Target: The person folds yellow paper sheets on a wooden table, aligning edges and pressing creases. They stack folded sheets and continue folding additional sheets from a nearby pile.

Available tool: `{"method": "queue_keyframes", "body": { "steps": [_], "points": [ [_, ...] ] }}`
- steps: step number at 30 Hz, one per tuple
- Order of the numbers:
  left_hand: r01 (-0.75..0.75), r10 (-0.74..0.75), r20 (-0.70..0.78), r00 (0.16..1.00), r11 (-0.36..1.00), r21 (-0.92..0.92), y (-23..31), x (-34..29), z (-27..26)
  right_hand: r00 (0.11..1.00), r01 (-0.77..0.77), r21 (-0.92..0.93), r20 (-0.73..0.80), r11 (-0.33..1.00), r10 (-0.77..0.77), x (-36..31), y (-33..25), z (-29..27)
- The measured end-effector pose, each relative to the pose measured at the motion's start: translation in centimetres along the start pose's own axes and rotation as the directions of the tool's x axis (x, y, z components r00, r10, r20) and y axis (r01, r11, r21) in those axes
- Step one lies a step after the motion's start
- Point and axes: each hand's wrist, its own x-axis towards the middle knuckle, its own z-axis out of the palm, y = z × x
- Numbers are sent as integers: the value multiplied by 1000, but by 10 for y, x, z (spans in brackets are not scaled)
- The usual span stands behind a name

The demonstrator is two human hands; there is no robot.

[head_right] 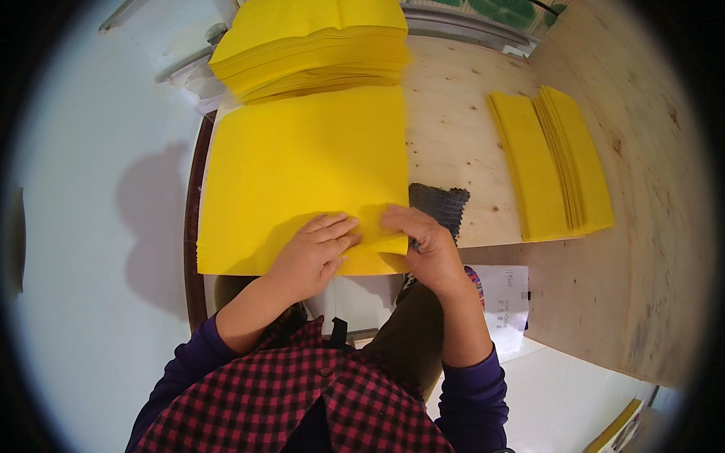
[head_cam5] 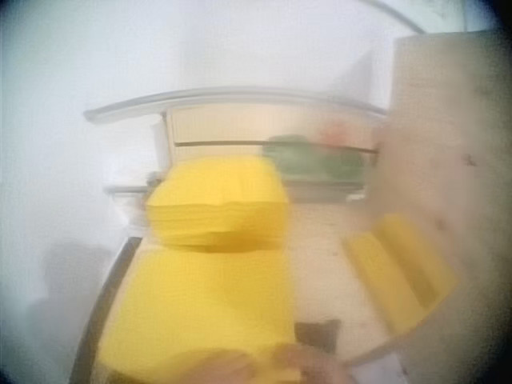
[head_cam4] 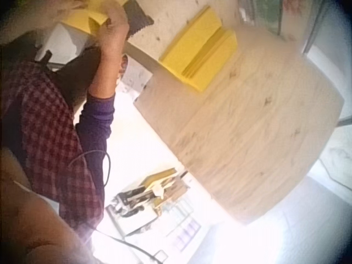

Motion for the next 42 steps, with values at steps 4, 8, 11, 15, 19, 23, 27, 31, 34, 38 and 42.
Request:
{"method": "queue_keyframes", "body": {
  "steps": [4, 8, 11, 15, 19, 23, 27, 31, 34, 38, 42],
  "points": [
    [1, -14, -72, 997, 985, -174, -9, 2, 7, 986, -39, -43, -165, 998, 31, -16, -3, -12],
    [11, -35, -82, 996, 959, -283, -12, -1, 7, 999, -45, -11, -16, 999, 45, -26, -6, -19],
    [11, -45, -91, 995, 938, -346, -13, 2, 6, 998, -48, 15, 36, 999, 47, -27, -7, -22],
    [-13, -26, -101, 995, 929, -371, -14, 4, 5, 988, -48, -69, 146, 996, 58, -22, -3, -19],
    [-16, -22, -103, 994, 936, -351, -14, 3, 5, 986, -59, -59, 153, 996, 68, -20, 1, -16],
    [-27, -9, -103, 995, 939, -344, -15, 3, 5, 985, -52, -68, 159, 996, 62, -17, 0, -17],
    [-39, 7, -107, 994, 954, -299, -15, 2, 5, 985, -3, -56, 173, 998, 13, -10, -9, -21],
    [-53, 24, -108, 994, 961, -272, -14, 2, 3, 978, 34, -79, 208, 996, -17, 0, -21, -27],
    [-54, 27, -113, 993, 968, -247, -11, 2, 1, 977, 33, -84, 213, 996, -14, 7, -27, -26],
    [-48, 34, -68, 997, 976, -212, -7, 1, -4, 976, -2, -114, 217, 994, 26, 14, -34, -27],
    [-33, 27, -34, 999, 981, -191, -6, -1, -5, 990, -32, -84, 133, 996, 43, 17, -36, -22]
  ]
}}
